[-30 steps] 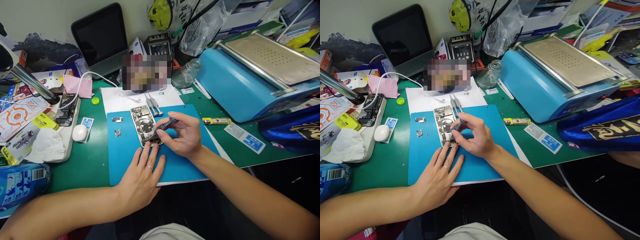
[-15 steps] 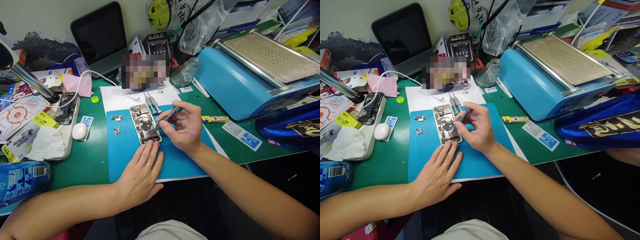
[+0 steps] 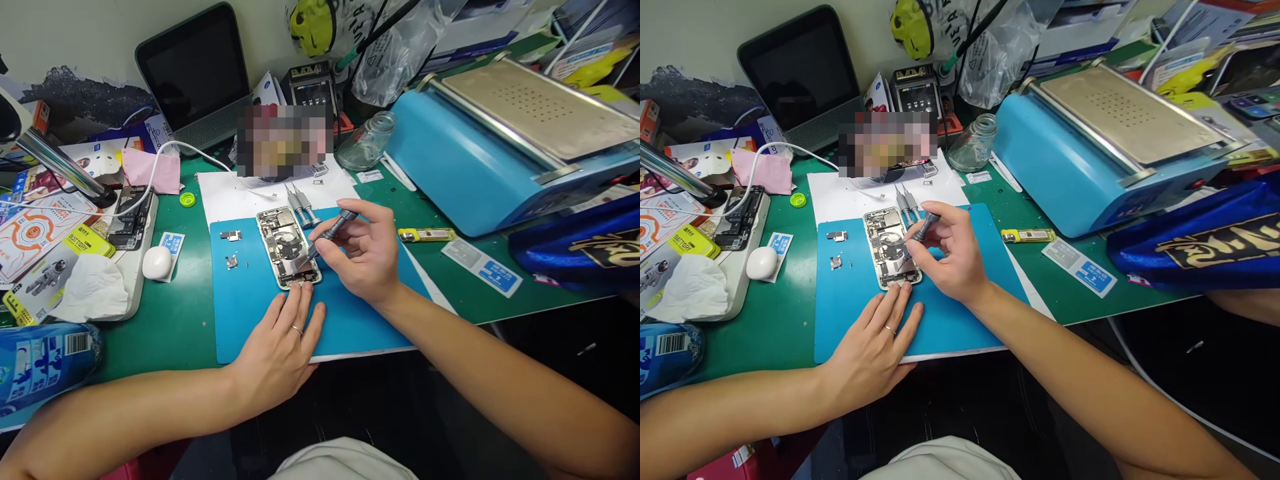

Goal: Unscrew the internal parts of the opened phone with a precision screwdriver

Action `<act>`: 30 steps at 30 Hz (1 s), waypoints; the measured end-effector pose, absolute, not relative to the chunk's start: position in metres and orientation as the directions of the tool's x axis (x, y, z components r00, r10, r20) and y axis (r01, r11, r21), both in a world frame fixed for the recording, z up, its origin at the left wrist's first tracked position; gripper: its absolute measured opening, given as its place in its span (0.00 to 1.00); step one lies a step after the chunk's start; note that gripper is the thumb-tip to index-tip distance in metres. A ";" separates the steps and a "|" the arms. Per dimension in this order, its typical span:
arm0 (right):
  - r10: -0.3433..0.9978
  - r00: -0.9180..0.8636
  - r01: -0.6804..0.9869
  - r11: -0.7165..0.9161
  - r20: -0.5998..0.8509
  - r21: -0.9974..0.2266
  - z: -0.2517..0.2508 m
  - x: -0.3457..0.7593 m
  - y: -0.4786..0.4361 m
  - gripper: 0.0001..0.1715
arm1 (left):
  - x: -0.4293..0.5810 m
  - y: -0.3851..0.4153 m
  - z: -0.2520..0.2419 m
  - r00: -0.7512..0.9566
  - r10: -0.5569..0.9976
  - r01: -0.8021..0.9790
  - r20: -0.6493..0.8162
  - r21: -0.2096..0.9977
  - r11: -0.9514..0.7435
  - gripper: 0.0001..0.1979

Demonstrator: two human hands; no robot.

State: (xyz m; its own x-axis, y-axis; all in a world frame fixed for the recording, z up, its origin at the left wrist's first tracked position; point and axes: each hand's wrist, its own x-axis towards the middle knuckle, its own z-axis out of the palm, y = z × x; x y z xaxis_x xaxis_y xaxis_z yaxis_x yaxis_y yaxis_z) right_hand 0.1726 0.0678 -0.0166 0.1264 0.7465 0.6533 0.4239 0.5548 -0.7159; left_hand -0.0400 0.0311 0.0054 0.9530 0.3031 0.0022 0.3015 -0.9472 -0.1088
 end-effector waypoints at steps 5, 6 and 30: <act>0.768 0.118 0.412 0.539 0.629 -0.735 -0.016 0.172 0.067 0.28 | -0.039 0.032 0.007 0.954 0.299 0.296 -0.016 -0.106 -0.949 0.41; 0.769 0.116 0.416 0.537 0.628 -0.734 -0.016 0.172 0.067 0.28 | -0.039 0.032 0.006 0.954 0.301 0.298 -0.013 -0.102 -0.949 0.41; 0.737 0.276 0.452 0.466 0.616 -0.760 -0.016 0.182 0.069 0.26 | -0.037 0.061 0.019 0.804 0.531 0.405 0.268 0.406 -0.819 0.24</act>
State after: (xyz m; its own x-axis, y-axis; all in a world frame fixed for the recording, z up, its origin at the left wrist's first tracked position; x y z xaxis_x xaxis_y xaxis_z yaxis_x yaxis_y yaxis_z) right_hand 0.1822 0.0692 -0.0158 0.2765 0.7374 0.6163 0.4522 0.4660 -0.7605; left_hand -0.0367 0.0607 0.0192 0.8044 0.5305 0.2675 0.4051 -0.8191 0.4063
